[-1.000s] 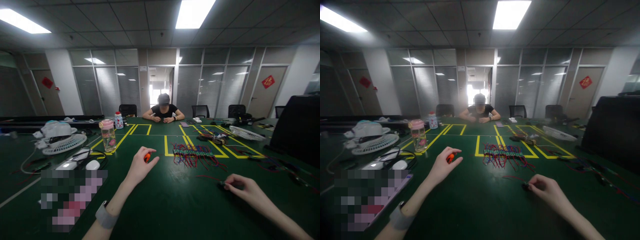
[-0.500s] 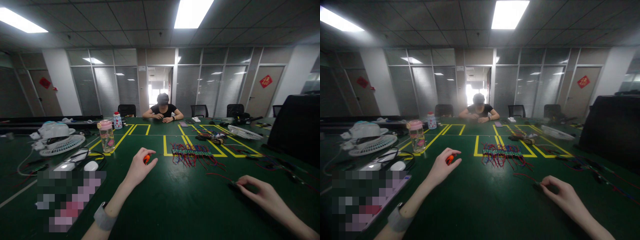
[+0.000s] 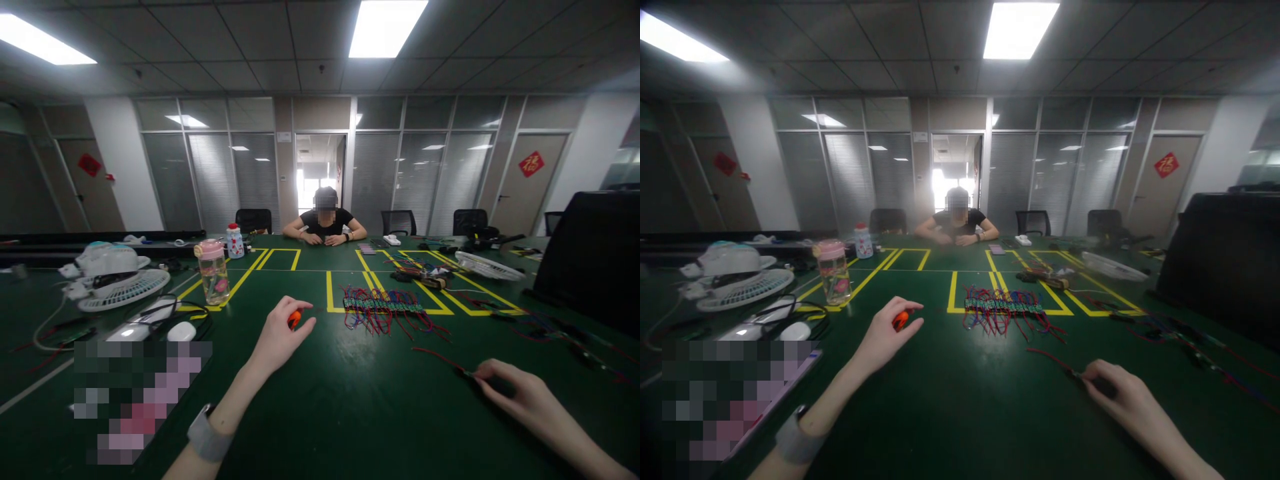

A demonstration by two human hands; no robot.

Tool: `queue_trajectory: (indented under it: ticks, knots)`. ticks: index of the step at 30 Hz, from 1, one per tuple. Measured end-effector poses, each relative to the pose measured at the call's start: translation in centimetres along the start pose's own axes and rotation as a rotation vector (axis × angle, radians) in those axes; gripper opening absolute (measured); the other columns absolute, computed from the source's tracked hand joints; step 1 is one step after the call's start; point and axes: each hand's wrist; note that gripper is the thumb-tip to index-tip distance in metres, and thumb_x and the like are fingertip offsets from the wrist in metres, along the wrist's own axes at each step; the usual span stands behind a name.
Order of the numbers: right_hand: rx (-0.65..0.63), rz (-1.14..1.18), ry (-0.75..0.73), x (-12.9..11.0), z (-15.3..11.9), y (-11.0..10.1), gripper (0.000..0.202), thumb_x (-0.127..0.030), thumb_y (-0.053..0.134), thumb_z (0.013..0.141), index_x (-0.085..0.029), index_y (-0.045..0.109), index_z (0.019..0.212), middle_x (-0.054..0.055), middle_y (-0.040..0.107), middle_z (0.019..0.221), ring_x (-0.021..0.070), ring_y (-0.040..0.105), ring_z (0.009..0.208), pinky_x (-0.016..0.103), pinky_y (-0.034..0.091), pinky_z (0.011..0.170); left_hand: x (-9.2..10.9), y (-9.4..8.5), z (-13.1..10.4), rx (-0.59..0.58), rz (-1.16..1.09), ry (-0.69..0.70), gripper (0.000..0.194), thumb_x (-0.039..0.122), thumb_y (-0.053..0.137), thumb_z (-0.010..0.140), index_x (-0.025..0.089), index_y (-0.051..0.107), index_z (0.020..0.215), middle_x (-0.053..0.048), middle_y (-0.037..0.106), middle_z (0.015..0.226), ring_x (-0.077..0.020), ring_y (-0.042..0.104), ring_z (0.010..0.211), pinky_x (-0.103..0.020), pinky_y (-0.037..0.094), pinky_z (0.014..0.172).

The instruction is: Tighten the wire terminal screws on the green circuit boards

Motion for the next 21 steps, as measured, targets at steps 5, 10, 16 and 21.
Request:
queue_trajectory:
  ticks: [5,10,16,21]
  knots:
    - [-0.005,0.034,-0.001,-0.7,-0.1,-0.3,0.029,-0.048,0.058,0.082,-0.022,0.072,0.085,0.008,0.072,0.091,0.0260,0.068,0.084,0.031,0.057,0.073,0.0,0.1,-0.1,-0.012,-0.005,-0.010,0.033,0.048,0.059,0.083,0.024,0.067,0.106,-0.003,0.057,0.105,-0.0215,0.059,0.097,-0.038,0.048,0.088]
    - [0.011,0.062,0.011,-1.3,-0.1,-0.4,0.033,-0.051,0.059,0.081,-0.022,0.073,0.083,0.009,0.073,0.092,0.0273,0.068,0.085,0.032,0.057,0.075,0.0,0.3,0.0,-0.011,0.000,0.006,0.033,0.047,0.058,0.084,0.024,0.067,0.106,-0.004,0.057,0.104,-0.0220,0.059,0.096,-0.040,0.048,0.090]
    - [0.037,0.051,0.013,-1.1,0.0,-0.1,0.034,-0.053,0.059,0.081,-0.022,0.074,0.083,0.009,0.073,0.093,0.0284,0.068,0.086,0.035,0.057,0.076,0.0,0.2,-0.1,-0.021,-0.016,-0.006,0.033,0.048,0.058,0.084,0.024,0.067,0.106,-0.004,0.057,0.105,-0.0216,0.059,0.096,-0.039,0.048,0.088]
    - [0.032,0.049,0.010,-1.5,0.1,-0.2,0.036,-0.055,0.059,0.079,-0.023,0.075,0.082,0.009,0.074,0.091,0.0288,0.069,0.085,0.035,0.058,0.075,-0.1,0.3,-0.1,-0.011,0.000,0.019,0.031,0.045,0.059,0.084,0.024,0.068,0.105,-0.003,0.057,0.102,-0.0207,0.060,0.094,-0.037,0.048,0.087]
Point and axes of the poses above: each hand's wrist, its own z-axis towards the middle knuckle, its own y-axis out of the palm, x = y × z
